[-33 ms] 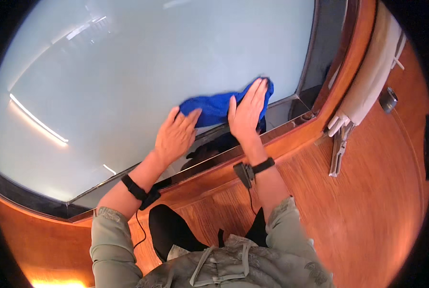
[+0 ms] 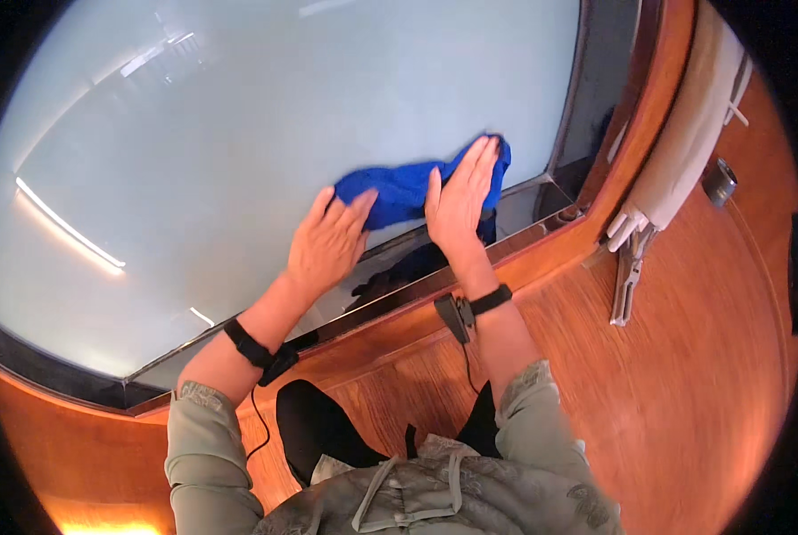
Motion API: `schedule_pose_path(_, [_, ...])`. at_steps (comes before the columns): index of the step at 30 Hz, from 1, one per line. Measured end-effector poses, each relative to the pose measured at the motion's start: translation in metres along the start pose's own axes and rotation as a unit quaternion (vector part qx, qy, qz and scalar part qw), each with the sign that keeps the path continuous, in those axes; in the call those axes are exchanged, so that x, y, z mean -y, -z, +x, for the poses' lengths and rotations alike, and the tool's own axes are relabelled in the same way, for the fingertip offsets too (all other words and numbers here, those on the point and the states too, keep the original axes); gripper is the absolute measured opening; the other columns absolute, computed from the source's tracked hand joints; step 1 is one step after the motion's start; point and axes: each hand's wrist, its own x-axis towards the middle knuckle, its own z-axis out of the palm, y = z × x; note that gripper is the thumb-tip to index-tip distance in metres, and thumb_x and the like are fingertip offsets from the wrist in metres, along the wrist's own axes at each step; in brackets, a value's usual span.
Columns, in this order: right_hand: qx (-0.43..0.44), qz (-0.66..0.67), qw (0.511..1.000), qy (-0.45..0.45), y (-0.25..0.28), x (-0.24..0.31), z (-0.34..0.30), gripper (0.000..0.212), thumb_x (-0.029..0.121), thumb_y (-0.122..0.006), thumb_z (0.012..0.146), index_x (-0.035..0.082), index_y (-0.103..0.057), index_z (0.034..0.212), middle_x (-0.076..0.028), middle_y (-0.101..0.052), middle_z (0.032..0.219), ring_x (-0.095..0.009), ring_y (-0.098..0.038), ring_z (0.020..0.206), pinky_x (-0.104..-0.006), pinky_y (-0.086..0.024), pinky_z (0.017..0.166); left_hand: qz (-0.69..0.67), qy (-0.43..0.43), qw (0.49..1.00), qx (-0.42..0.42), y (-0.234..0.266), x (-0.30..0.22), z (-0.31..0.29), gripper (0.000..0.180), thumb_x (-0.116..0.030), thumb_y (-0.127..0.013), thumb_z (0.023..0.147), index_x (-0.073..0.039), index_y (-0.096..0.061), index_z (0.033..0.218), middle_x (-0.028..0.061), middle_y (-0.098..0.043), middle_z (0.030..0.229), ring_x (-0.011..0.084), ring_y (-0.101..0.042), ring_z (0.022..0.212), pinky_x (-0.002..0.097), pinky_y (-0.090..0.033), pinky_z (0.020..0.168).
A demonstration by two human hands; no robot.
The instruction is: The person spreads a white quilted bedspread over a mattress, smoothing and tucking the edges to cover the bed. Then the person wipes the surface and frame of a large flat-screen TV with a blue cloth, cleaning the screen and surrounding wood trim.
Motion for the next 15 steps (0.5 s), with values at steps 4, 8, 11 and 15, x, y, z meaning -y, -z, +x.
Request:
schedule_pose_path(4, [-0.025,0.032,0.999,0.029,0.007,0.001,0.040,0.077,0.018,-0.056,0.089,-0.013,-0.010,0.143,-0.034,-0.011,0.150,-0.049,-0.013,0.139,-0.0505,-0.013,0.115,0.005,-0.043,0.994,-0.100,0.008,0.002,0.060,0.057,-0.023,-0.054,0.083,0.002,-0.046,0.134,0.0096,-0.052,0.131,0.0206,-0.052,0.107,0.0413,-0.026,0.111])
schedule_pose_path(8, [-0.009,0.017,0.996,0.085,0.015,-0.037,0.049,0.073,0.018,-0.052,0.090,-0.014,-0.013,0.142,-0.035,-0.011,0.150,-0.048,-0.011,0.140,-0.0491,-0.012,0.116,-0.005,-0.098,0.994,-0.051,-0.010,-0.025,0.098,0.051,-0.019,-0.046,0.084,0.002,-0.050,0.130,0.0083,-0.052,0.134,0.0201,-0.047,0.124,0.0386,-0.020,0.116])
schedule_pose_path(11, [0.032,-0.064,0.997,0.019,0.017,-0.105,0.027,0.070,0.015,-0.050,0.089,-0.015,-0.015,0.142,-0.037,-0.011,0.149,-0.046,-0.012,0.141,-0.0460,-0.012,0.117,-0.063,-0.143,0.982,-0.103,-0.041,-0.055,0.124,0.049,-0.021,-0.044,0.085,0.003,-0.053,0.127,0.0097,-0.055,0.131,0.0205,-0.044,0.128,0.0386,-0.019,0.117])
schedule_pose_path(15, [0.070,0.083,0.993,-0.044,0.050,-0.112,0.014,0.060,0.002,-0.046,0.089,-0.019,-0.020,0.139,-0.033,-0.015,0.149,-0.042,-0.016,0.141,-0.0406,-0.016,0.117,-0.106,-0.166,0.972,-0.130,-0.050,-0.073,0.140,0.044,-0.018,-0.045,0.084,0.004,-0.058,0.119,0.0120,-0.060,0.120,0.0213,-0.049,0.121,0.0381,-0.022,0.116])
